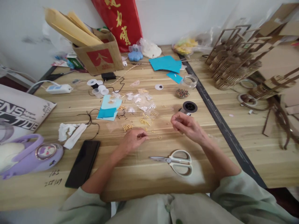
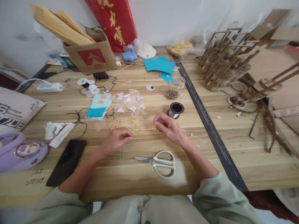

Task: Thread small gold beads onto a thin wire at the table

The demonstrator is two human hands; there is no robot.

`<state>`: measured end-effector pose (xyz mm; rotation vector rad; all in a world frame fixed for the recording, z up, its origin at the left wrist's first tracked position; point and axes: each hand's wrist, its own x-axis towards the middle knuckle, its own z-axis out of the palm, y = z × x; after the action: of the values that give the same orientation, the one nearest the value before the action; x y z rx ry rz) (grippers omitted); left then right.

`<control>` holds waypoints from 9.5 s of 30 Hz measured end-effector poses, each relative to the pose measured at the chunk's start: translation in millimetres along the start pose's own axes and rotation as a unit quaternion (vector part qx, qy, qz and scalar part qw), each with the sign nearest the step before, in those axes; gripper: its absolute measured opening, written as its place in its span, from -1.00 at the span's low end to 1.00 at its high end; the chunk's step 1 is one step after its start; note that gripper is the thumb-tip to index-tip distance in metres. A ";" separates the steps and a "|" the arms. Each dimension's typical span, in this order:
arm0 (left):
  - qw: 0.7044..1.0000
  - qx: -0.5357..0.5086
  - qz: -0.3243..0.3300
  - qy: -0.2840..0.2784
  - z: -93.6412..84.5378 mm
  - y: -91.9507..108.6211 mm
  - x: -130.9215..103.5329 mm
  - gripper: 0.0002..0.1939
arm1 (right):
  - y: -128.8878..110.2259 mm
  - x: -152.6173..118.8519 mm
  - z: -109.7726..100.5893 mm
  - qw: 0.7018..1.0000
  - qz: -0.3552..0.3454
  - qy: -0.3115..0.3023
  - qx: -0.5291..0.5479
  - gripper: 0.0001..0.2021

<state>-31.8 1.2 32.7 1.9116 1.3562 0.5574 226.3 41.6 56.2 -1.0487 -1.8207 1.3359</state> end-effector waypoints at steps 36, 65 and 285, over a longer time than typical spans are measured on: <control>0.986 0.156 -0.049 -0.027 -9.2 -6.4 -14.1 -0.85 | 34.7 -43.2 27.3 0.826 -0.135 -0.193 -0.511 -0.43; 0.990 0.104 -0.095 -0.004 -10.5 -18.2 -19.1 -0.91 | 26.8 -40.7 29.0 0.809 -0.093 -0.215 -0.539 -0.40; 0.990 0.125 -0.003 -0.059 -19.9 -14.1 5.5 -0.88 | 32.5 -17.6 26.8 0.931 -0.047 -0.092 -0.351 -0.88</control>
<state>-52.5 15.2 34.7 2.1035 1.4074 0.2768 219.4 19.5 16.8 -1.1846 -2.5488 0.7347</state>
